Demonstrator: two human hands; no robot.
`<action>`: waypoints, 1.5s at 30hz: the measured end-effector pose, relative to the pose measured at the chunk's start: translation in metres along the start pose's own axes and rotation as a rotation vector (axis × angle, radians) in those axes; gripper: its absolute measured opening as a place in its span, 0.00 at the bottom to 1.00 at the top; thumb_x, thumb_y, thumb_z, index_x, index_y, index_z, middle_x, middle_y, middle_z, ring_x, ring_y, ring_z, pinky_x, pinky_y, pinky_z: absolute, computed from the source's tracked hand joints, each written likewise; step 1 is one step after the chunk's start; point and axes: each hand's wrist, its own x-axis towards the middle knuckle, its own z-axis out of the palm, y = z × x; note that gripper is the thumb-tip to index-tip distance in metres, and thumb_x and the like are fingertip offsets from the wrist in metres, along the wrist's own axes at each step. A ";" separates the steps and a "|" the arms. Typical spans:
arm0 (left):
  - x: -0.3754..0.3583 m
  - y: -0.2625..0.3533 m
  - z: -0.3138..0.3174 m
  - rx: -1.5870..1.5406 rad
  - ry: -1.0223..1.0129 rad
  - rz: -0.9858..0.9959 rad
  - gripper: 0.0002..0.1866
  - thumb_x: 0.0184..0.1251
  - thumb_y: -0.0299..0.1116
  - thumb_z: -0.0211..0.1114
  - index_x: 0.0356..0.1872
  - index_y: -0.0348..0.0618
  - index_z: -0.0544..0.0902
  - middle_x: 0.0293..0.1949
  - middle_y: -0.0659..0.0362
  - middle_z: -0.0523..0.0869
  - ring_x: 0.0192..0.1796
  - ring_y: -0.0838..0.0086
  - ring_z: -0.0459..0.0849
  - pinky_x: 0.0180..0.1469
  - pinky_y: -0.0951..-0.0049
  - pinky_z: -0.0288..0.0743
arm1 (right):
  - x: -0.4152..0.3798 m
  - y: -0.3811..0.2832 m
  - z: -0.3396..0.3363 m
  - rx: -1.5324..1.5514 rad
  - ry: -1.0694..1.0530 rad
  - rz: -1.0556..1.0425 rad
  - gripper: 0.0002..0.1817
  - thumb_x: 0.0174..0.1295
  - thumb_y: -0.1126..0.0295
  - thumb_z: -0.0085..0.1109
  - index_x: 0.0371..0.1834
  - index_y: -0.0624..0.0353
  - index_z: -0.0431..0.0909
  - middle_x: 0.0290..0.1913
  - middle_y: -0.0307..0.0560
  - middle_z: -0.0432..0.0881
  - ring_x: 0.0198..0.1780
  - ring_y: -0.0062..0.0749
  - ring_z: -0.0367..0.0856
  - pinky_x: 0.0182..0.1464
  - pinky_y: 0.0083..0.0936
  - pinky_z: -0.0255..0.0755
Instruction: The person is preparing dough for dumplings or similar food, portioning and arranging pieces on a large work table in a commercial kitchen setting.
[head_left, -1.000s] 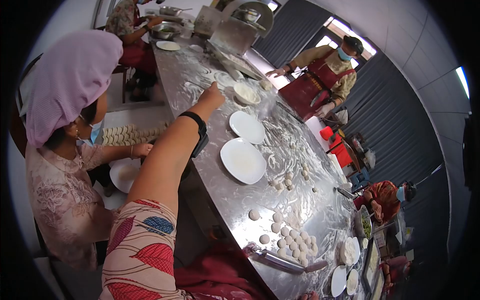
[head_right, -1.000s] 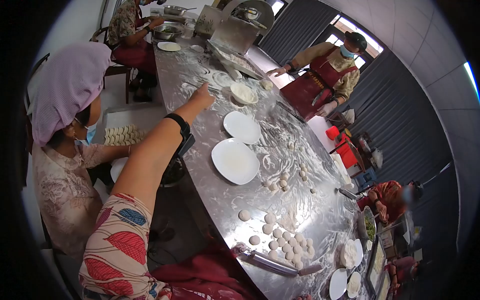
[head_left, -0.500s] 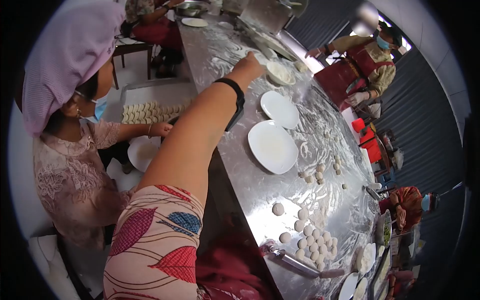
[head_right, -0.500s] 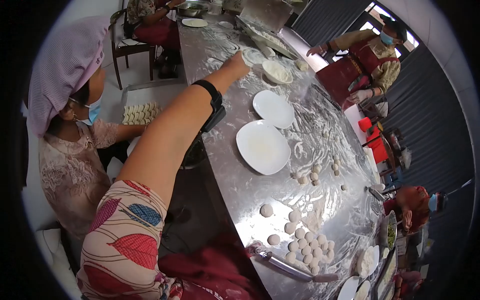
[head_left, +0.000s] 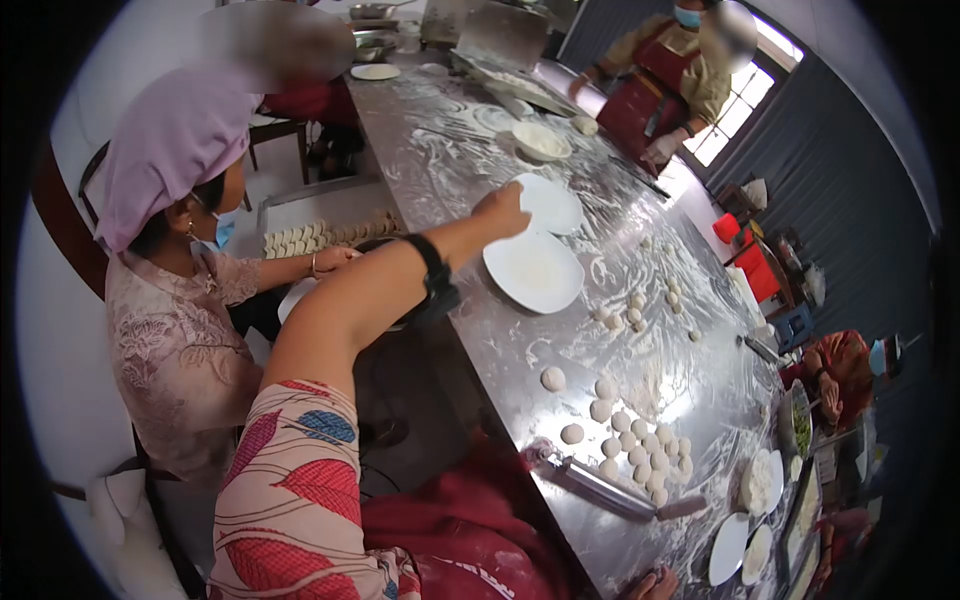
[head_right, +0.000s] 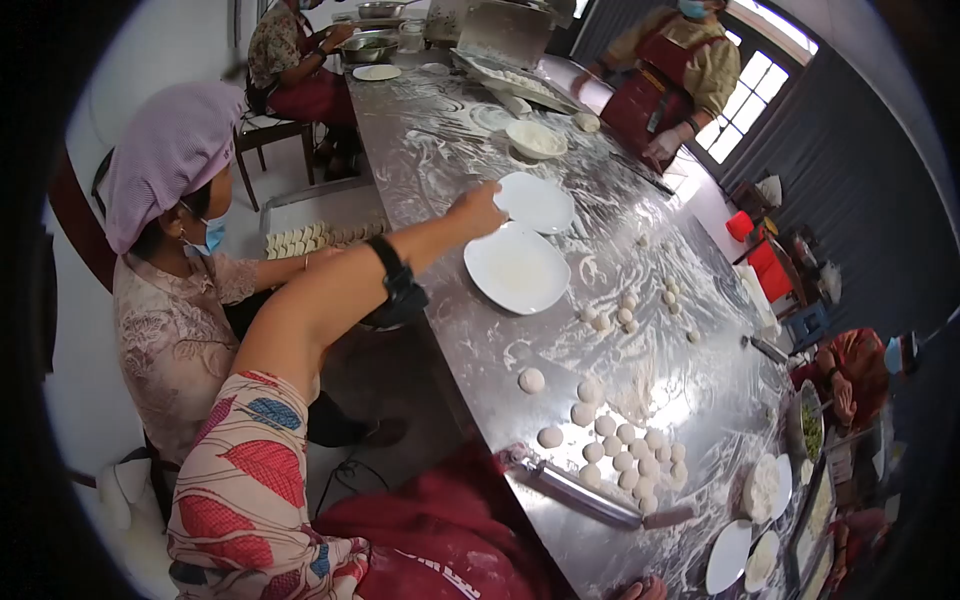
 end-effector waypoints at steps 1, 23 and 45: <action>-0.016 0.006 0.006 -0.024 0.008 0.045 0.22 0.57 0.34 0.66 0.52 0.39 0.78 0.45 0.46 0.86 0.51 0.56 0.85 0.53 0.63 0.78 | -0.003 0.003 0.004 -0.010 0.030 -0.101 0.15 0.67 0.65 0.53 0.47 0.66 0.77 0.47 0.63 0.78 0.50 0.61 0.76 0.58 0.49 0.69; -0.081 0.092 0.179 0.468 -0.381 0.578 0.13 0.64 0.30 0.57 0.49 0.44 0.80 0.45 0.44 0.79 0.49 0.46 0.81 0.53 0.53 0.76 | -0.015 0.005 -0.020 0.458 0.074 0.247 0.20 0.71 0.60 0.44 0.45 0.70 0.74 0.50 0.65 0.72 0.48 0.60 0.75 0.50 0.46 0.70; -0.160 0.034 0.090 0.213 -0.381 0.495 0.13 0.62 0.35 0.62 0.46 0.46 0.82 0.44 0.45 0.79 0.50 0.47 0.79 0.51 0.54 0.74 | -0.007 0.003 -0.046 0.333 0.160 0.081 0.08 0.59 0.70 0.56 0.41 0.60 0.77 0.44 0.58 0.77 0.46 0.60 0.74 0.48 0.49 0.71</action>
